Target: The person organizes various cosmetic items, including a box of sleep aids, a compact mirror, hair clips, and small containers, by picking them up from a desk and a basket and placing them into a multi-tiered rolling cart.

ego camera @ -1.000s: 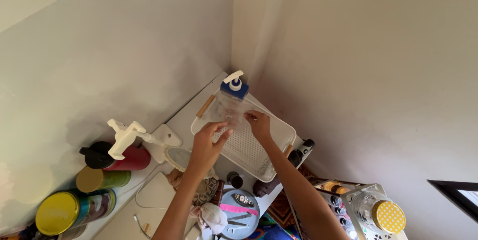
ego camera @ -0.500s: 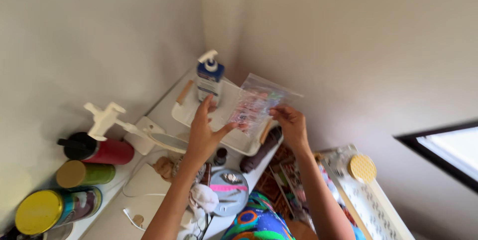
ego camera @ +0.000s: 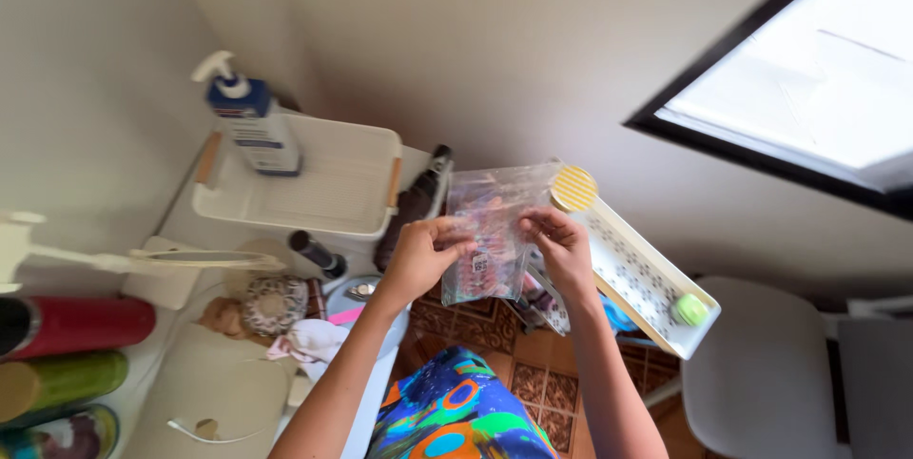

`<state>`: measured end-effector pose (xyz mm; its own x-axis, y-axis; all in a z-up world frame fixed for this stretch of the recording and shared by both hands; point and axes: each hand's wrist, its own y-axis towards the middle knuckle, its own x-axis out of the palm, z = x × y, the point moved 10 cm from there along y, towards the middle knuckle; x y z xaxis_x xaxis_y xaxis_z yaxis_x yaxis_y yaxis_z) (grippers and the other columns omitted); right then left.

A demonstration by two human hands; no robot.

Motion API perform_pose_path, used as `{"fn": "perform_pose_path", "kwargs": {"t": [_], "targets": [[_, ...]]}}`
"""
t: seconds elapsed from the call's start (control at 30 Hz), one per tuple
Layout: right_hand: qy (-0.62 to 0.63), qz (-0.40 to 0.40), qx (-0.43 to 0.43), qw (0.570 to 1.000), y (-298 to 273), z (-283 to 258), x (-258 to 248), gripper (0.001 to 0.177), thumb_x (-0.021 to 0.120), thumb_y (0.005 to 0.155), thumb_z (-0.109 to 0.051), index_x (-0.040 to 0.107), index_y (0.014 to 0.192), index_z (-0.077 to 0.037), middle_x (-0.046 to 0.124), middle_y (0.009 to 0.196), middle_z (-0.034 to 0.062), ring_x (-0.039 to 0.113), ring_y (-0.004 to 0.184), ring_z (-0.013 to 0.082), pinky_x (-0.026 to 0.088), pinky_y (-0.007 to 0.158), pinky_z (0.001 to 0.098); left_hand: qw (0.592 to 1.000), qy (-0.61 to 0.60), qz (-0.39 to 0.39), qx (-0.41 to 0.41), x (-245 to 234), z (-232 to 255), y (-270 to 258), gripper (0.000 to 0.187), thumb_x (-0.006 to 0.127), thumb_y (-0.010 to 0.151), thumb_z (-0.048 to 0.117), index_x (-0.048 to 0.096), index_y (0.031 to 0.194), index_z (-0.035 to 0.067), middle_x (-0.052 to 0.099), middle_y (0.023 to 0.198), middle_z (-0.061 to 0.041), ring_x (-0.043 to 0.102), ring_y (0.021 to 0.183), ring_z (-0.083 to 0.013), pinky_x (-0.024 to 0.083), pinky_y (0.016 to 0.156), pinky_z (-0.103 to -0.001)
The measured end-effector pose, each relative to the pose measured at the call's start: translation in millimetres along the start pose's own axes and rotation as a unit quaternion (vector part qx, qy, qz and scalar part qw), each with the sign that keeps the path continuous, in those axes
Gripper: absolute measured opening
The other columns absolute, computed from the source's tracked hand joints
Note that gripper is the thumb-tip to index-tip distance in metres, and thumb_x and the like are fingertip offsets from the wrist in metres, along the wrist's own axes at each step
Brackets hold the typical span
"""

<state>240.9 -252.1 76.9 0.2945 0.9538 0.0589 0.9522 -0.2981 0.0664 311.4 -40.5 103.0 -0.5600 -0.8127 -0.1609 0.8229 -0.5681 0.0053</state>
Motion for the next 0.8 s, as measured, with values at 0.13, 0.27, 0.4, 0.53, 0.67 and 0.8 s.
{"fn": "perform_pose_path", "kwargs": {"t": [0.13,0.27,0.4,0.53,0.67,0.8], "targets": [[0.017,0.040,0.024,0.999,-40.3,4.7,-43.2,0.021,0.070,0.095,-0.004,0.071,0.115,-0.001,0.075,0.099,0.0012,0.069,0.090,0.0086,0.056,0.080,0.0259,1.000,0.012,-0.005,0.000,52.3,-8.4,-21.5,0.025,0.081,0.084,0.008,0.077,0.107,-0.001,0.082,0.101,-0.011,0.078,0.094,-0.0126,0.060,0.084,-0.027],[-0.008,0.068,0.080,0.994,-96.2,37.6,-87.7,0.029,0.075,0.092,-0.006,0.069,0.120,0.000,0.074,0.101,0.0038,0.069,0.092,0.0100,0.055,0.083,0.0256,0.996,-0.079,0.050,-0.004,88.6,-26.0,-49.5,0.019,0.079,0.086,0.004,0.076,0.104,-0.003,0.081,0.099,-0.009,0.077,0.093,-0.0124,0.060,0.084,-0.026],[0.036,0.060,0.125,0.990,-163.2,73.1,-120.2,0.038,0.075,0.090,-0.011,0.063,0.125,-0.004,0.073,0.111,0.0049,0.070,0.098,0.0103,0.057,0.086,0.0261,0.975,-0.183,0.124,-0.007,125.8,-46.4,-89.6,0.020,0.078,0.089,0.001,0.074,0.108,-0.006,0.079,0.103,-0.009,0.073,0.093,-0.0132,0.060,0.082,-0.028],[0.100,0.028,0.218,0.970,-245.2,114.0,-149.6,0.034,0.072,0.092,-0.011,0.065,0.125,-0.003,0.070,0.110,0.0089,0.071,0.096,0.0126,0.061,0.080,0.0310,0.942,-0.275,0.174,-0.083,180.5,-79.6,-143.6,0.025,0.075,0.089,0.003,0.072,0.113,-0.003,0.077,0.104,-0.008,0.074,0.091,-0.0136,0.065,0.077,-0.032],[0.218,-0.041,0.263,0.939,-299.7,145.5,-161.7,0.024,0.069,0.098,-0.009,0.063,0.119,0.002,0.069,0.113,0.0114,0.073,0.095,0.0193,0.063,0.079,0.0365,0.931,-0.298,0.199,-0.074,229.1,-89.1,-187.6,0.024,0.075,0.090,0.004,0.072,0.112,-0.004,0.078,0.104,-0.008,0.074,0.090,-0.0140,0.066,0.076,-0.032],[0.290,-0.015,0.312,0.905,-353.7,165.3,-177.1,0.031,0.065,0.096,-0.009,0.059,0.125,0.000,0.070,0.121,0.0118,0.072,0.100,0.0194,0.062,0.086,0.0347,0.941,-0.251,0.202,-0.107,270.5,-96.2,-243.5,0.020,0.077,0.092,0.007,0.074,0.108,-0.004,0.077,0.097,-0.008,0.072,0.083,-0.0133,0.064,0.069,-0.032]]}}
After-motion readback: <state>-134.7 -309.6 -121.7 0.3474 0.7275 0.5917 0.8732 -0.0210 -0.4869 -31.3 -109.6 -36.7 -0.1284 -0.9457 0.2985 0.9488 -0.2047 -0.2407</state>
